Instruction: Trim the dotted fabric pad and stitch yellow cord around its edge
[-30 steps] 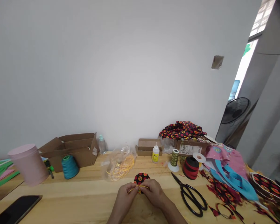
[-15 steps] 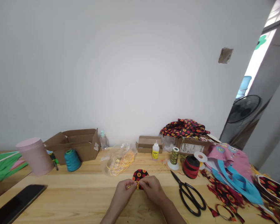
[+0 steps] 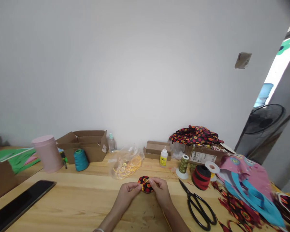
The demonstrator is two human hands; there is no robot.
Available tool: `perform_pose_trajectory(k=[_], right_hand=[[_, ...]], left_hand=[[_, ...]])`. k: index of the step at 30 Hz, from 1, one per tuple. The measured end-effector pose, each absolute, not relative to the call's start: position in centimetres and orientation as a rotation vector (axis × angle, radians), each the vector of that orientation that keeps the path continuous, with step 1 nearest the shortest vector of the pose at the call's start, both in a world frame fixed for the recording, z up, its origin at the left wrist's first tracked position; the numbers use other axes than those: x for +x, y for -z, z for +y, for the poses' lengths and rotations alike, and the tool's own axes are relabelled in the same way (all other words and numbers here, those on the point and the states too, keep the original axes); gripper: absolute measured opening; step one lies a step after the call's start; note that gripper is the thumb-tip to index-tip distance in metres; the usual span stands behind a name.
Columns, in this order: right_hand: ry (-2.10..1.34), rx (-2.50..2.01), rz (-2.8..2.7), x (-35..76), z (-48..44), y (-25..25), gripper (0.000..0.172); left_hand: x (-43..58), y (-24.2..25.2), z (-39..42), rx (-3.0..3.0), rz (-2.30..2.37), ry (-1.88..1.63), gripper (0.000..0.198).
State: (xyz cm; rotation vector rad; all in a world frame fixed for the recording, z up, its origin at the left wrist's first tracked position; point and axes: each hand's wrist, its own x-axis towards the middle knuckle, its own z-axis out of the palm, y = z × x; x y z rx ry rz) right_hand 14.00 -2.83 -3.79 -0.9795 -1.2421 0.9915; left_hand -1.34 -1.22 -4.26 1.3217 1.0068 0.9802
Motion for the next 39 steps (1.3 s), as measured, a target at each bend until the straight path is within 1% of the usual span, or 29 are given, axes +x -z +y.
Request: perform_pose_trajectory(k=[2, 5, 11, 19, 24, 29, 33, 34, 37, 39], right_hand=[[-1.108, -0.908, -1.114, 13.92, -2.65, 3.76, 0.03], [-1.208, -0.862, -1.001, 13.86, -2.32, 3.89, 0.034], [-1.313, -0.85, -0.972, 13.88, -2.12, 3.99, 0.041], [-1.391, -0.813, -0.952, 13.76, -2.19, 4.22, 0.039], [-1.32, -0.824, -0.964, 13.65, -2.34, 4.16, 0.037], [-1.178, -0.895, -1.072, 13.92, -2.32, 4.63, 0.029], [-1.139, -0.91, -1.231, 13.97, -2.54, 4.62, 0.035], [-1.106, -0.91, -1.298, 13.94, -2.67, 4.5, 0.032], [-0.927, -0.936, -1.491, 13.82, -3.05, 4.19, 0.013], [-0.814, -0.969, -1.544, 13.8, -3.0, 4.18, 0.013]], left_hand=[[-1.43, 4.13, -1.28, 1.294, 0.972, -0.987, 0.033], [-1.47, 3.94, -1.4, 1.268, 0.933, -0.998, 0.034], [-1.39, 4.13, -1.41, 1.221, 0.882, -1.062, 0.037], [-1.22, 3.75, -1.7, 1.311, 1.007, -1.061, 0.034], [-1.19, 4.35, -1.61, 1.332, 1.029, -1.078, 0.03], [-1.15, 4.53, -1.44, 1.357, 0.951, -1.13, 0.023], [-1.0, 4.05, -1.75, 1.405, 0.964, -1.086, 0.023], [-0.96, 3.96, -1.87, 1.416, 0.966, -1.066, 0.023], [-0.81, 3.81, -2.07, 1.432, 0.971, -1.023, 0.025], [-0.56, 3.73, -1.84, 1.452, 0.973, -0.991, 0.027]])
